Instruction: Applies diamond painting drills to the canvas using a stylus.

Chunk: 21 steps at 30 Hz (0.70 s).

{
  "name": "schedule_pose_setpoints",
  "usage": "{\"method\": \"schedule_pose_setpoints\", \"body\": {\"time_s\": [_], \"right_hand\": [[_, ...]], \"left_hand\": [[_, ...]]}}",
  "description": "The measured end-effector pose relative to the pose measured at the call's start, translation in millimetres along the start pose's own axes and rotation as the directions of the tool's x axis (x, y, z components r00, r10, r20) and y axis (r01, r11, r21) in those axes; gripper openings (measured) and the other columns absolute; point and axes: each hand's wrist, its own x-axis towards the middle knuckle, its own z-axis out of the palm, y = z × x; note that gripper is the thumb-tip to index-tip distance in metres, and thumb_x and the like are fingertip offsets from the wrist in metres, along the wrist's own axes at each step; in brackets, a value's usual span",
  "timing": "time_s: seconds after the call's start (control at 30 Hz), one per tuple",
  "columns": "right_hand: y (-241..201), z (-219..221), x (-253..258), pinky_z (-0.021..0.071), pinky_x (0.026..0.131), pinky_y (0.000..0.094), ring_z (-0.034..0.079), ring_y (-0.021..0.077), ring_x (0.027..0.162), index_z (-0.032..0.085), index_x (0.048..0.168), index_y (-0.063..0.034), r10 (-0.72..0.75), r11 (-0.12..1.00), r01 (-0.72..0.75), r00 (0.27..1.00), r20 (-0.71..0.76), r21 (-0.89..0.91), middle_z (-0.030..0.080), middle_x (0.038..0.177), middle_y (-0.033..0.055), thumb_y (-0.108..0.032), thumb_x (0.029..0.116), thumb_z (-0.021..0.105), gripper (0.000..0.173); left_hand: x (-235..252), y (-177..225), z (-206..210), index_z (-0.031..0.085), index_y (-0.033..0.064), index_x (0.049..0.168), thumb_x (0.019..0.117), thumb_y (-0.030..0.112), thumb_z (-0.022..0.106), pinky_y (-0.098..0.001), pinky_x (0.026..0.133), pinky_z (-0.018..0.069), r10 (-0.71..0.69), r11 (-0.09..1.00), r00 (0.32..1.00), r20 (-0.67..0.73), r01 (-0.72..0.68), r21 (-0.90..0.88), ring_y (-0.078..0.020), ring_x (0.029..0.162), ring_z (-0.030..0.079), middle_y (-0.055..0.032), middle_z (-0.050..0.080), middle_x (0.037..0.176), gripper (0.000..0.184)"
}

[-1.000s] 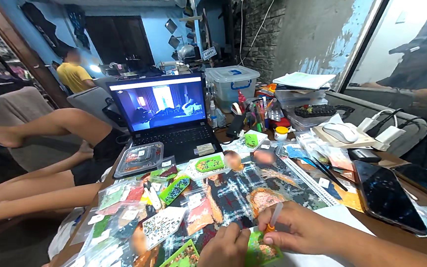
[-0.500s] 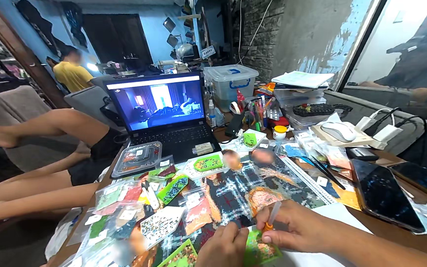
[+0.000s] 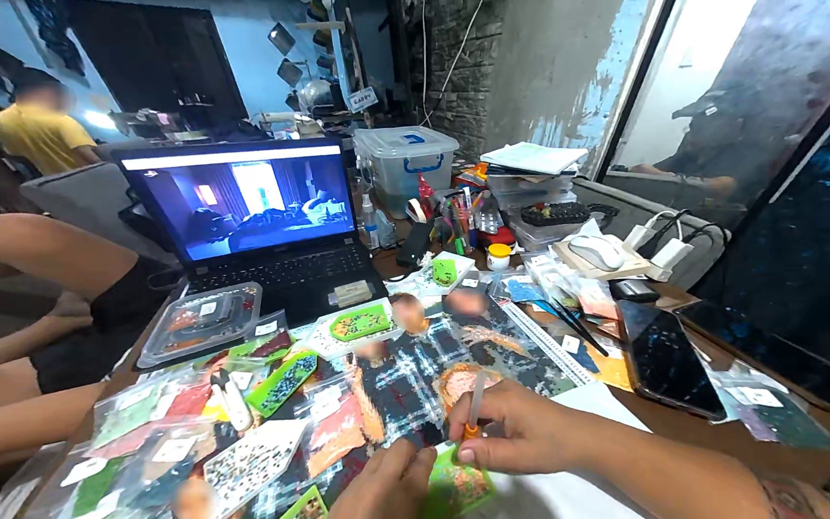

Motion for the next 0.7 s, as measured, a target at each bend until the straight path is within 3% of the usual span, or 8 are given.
{"method": "schedule_pose_setpoints", "body": {"time_s": [0.27, 0.57, 0.7], "right_hand": [[-3.1, -1.9, 1.2, 0.0521, 0.071, 0.0217, 0.062, 0.0075, 0.077, 0.065, 0.108, 0.0070, 0.079, 0.996, -0.079, 0.997, 0.006, 0.048, 0.068, 0.093, 0.0144, -0.017, 0.1032, 0.059, 0.025], [-9.5, -27.9, 1.7, 0.0470, 0.067, 0.0176, 0.054, -0.0004, 0.070, 0.065, 0.112, 0.0010, 0.289, 0.957, -0.286, 0.945, -0.157, 0.043, 0.061, 0.084, 0.0011, -0.022, 0.1043, 0.057, 0.026], [-5.8, -36.3, 2.3, 0.0467, 0.067, 0.0177, 0.053, -0.0005, 0.070, 0.061, 0.115, -0.0008, 0.373, 0.927, -0.372, 0.909, -0.186, 0.038, 0.059, 0.084, -0.0002, -0.023, 0.1038, 0.057, 0.025]], "left_hand": [[-0.3, -0.3, -0.7, 0.067, -0.0043, 0.131, 0.0937, 0.030, 0.073, -0.0541, 0.086, 0.0566, 0.026, 1.000, 1.000, 0.001, -0.026, 0.016, -0.0433, 0.103, 0.067, -0.0258, 0.067, 0.114, 0.051], [1.3, 0.2, -1.1, 0.065, -0.0052, 0.132, 0.0933, 0.030, 0.074, -0.0570, 0.089, 0.0550, -0.009, 1.000, 1.000, 0.026, 0.009, -0.024, -0.0449, 0.106, 0.066, -0.0272, 0.066, 0.116, 0.053], [2.4, -0.6, -0.7, 0.066, -0.0046, 0.132, 0.0925, 0.029, 0.075, -0.0584, 0.089, 0.0547, -0.010, 1.000, 1.000, 0.025, 0.010, -0.015, -0.0460, 0.106, 0.065, -0.0274, 0.066, 0.116, 0.053]]}}
